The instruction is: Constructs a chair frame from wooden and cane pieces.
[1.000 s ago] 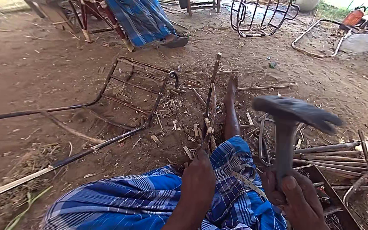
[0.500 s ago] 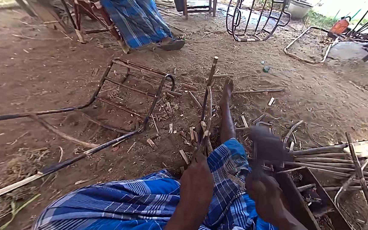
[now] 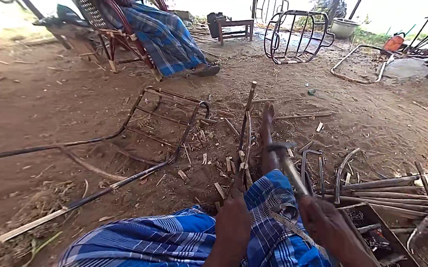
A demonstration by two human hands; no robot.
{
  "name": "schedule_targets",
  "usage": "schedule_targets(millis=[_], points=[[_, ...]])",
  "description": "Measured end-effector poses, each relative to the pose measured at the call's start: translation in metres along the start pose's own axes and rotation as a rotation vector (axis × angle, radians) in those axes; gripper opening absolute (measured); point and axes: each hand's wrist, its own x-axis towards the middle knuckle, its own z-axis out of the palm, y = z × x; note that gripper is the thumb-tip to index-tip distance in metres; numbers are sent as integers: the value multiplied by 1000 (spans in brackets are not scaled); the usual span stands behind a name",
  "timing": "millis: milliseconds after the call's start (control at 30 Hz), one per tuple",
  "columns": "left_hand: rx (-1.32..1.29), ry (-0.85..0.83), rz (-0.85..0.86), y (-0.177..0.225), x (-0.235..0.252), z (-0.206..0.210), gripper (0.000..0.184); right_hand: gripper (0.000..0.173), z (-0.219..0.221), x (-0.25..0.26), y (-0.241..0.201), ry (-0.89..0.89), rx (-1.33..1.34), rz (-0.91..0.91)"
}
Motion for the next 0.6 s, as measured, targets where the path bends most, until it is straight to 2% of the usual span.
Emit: schedule_targets(millis=[67,100,133,167,200,233,267,333,400,533,600], points=[[-8,6,-11,-3,-6,11,28,54,8,-18,-6,83,126,-349],[-2,8,-11,-1,-5,11,27,54,15,-15,4,109,120,-471],[8,13,-9,2,-3,9,27,55,19,-6,23,100,24,-502],[21,-4,-12,3,-3,8,29,59,16,1,42,30,-158,-380],[37,-43,-16,5,-3,7,32,61,10,8,52,-92,-303,-136],[50,-70,-14,6,-3,9,33,63,7,15,60,-160,-363,22],[74,-99,-4,5,-1,8,36,64,4,15,62,-170,-396,90],[70,-117,30,3,5,5,39,65,-4,3,63,-110,-372,49],[60,-80,155,-11,12,2,33,66,-14,-20,73,-11,-334,27],[255,-120,753,-43,69,-33,24,67,-51,-49,128,246,-448,94],[280,-90,828,-53,80,-41,24,69,-66,-54,165,310,-526,219]])
